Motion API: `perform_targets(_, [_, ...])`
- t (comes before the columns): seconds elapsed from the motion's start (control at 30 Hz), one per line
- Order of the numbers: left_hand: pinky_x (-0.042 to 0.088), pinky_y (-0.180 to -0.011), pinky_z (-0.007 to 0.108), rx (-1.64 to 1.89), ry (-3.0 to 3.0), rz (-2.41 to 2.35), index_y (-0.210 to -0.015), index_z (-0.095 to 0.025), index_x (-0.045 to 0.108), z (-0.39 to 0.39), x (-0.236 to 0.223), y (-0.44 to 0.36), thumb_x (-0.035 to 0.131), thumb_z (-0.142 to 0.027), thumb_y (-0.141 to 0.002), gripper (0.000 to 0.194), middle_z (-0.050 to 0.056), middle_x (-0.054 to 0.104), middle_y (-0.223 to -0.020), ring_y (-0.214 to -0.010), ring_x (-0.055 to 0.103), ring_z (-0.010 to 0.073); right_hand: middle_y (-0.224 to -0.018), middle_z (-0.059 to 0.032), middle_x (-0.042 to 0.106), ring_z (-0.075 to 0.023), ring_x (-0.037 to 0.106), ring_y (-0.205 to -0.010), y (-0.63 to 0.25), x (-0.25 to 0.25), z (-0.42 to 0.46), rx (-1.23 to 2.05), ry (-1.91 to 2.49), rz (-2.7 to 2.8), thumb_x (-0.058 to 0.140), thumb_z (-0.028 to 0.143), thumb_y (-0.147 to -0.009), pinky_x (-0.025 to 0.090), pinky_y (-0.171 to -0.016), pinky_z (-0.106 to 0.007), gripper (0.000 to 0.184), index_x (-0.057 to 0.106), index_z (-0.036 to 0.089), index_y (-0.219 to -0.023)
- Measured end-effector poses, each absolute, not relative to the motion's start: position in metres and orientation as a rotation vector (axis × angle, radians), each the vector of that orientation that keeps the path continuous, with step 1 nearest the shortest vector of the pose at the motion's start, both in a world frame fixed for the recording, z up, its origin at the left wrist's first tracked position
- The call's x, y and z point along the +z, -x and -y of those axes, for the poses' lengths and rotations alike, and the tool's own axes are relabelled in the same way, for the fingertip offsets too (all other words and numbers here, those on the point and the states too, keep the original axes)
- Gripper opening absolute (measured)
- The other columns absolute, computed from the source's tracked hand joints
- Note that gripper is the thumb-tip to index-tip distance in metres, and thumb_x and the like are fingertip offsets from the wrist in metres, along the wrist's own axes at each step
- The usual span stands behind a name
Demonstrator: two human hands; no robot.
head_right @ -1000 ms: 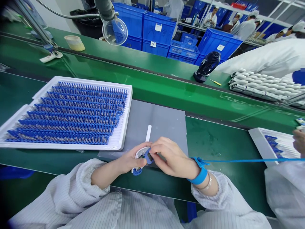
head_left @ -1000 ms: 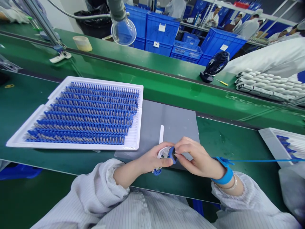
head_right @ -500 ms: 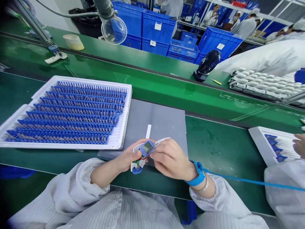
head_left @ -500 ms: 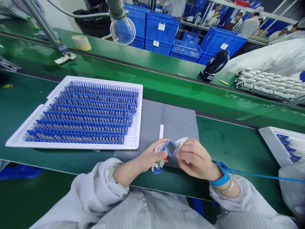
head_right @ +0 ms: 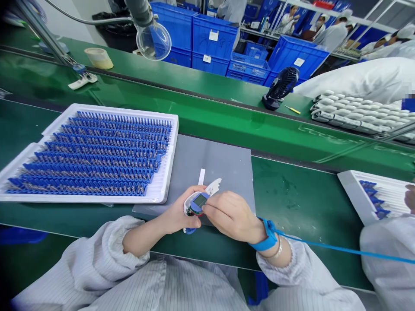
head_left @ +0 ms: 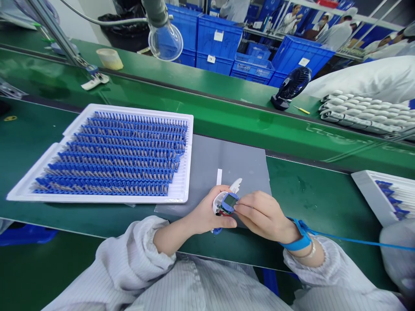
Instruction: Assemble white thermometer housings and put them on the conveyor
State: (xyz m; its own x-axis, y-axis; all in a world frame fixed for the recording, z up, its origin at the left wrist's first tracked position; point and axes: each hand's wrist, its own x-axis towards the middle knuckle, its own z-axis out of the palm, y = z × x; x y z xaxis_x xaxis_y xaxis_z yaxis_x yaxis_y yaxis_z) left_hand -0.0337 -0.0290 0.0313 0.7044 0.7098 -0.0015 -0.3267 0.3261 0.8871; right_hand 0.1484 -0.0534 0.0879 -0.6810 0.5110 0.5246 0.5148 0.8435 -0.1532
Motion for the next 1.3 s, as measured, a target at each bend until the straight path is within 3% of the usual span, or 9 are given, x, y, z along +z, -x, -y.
perform_targets(0.3, [0.034, -0.068, 0.024, 0.657, -0.903, -0.417, -0.107, -0.018, 0.041, 0.03, 0.0342, 0.0341, 0.082, -0.042, -0.054, 0.071, 0.0, 0.048, -0.086, -0.073, 0.044, 0.01, -0.088, -0.0079, 0.059, -0.0176, 0.052, -0.075, -0.1463, 0.0895, 0.0492, 0.067, 0.741, 2.551, 0.04, 0.012, -0.096, 0.041, -0.063, -0.029, 0.013, 0.053, 0.012, -0.099])
perform_targets(0.53, [0.035, -0.075, 0.026, 0.663, -1.04, -0.495, -0.106, -0.018, 0.044, 0.0296, 0.0354, 0.0373, 0.075, -0.042, -0.065, 0.057, 0.002, 0.049, -0.094, -0.083, 0.045, 0.0132, -0.086, -0.0071, 0.059, -0.0181, 0.052, -0.075, -0.14, 0.0932, 0.0459, 0.065, 0.716, 2.583, 0.033, 0.012, -0.099, 0.041, -0.063, -0.029, 0.02, 0.052, 0.011, -0.096])
perform_targets(0.73, [0.036, -0.086, 0.03, 0.668, -1.183, -0.555, -0.106, -0.018, 0.044, 0.03, 0.0399, 0.0379, 0.069, -0.031, -0.07, 0.046, 0.007, 0.049, -0.114, -0.101, 0.048, 0.0205, -0.085, -0.0068, 0.059, -0.0178, 0.051, -0.076, -0.1426, 0.0922, 0.0467, 0.075, 0.705, 2.612, 0.034, 0.012, -0.099, 0.041, -0.064, -0.03, 0.019, 0.052, 0.01, -0.097])
perform_targets(1.07, [0.035, -0.098, 0.035, 0.709, -1.371, -0.555, -0.106, -0.018, 0.046, 0.0316, 0.038, 0.0366, 0.067, -0.02, -0.069, 0.042, 0.01, 0.044, -0.12, -0.11, 0.047, 0.0227, -0.086, -0.0077, 0.06, -0.0185, 0.052, -0.076, -0.1399, 0.0953, 0.0489, 0.088, 0.663, 2.687, 0.026, 0.011, -0.099, 0.042, -0.067, -0.031, 0.028, 0.055, 0.009, -0.098])
perform_targets(1.3, [0.032, -0.103, 0.033, 0.785, -1.398, -0.515, -0.107, -0.018, 0.05, 0.0314, 0.0405, 0.038, 0.063, -0.023, -0.076, 0.034, 0.01, 0.048, -0.121, -0.117, 0.045, 0.022, -0.086, -0.0077, 0.06, -0.0186, 0.054, -0.077, -0.1407, 0.0908, 0.0482, 0.107, 0.655, 2.589, 0.036, 0.011, -0.098, 0.042, -0.064, -0.031, 0.018, 0.053, 0.011, -0.1])
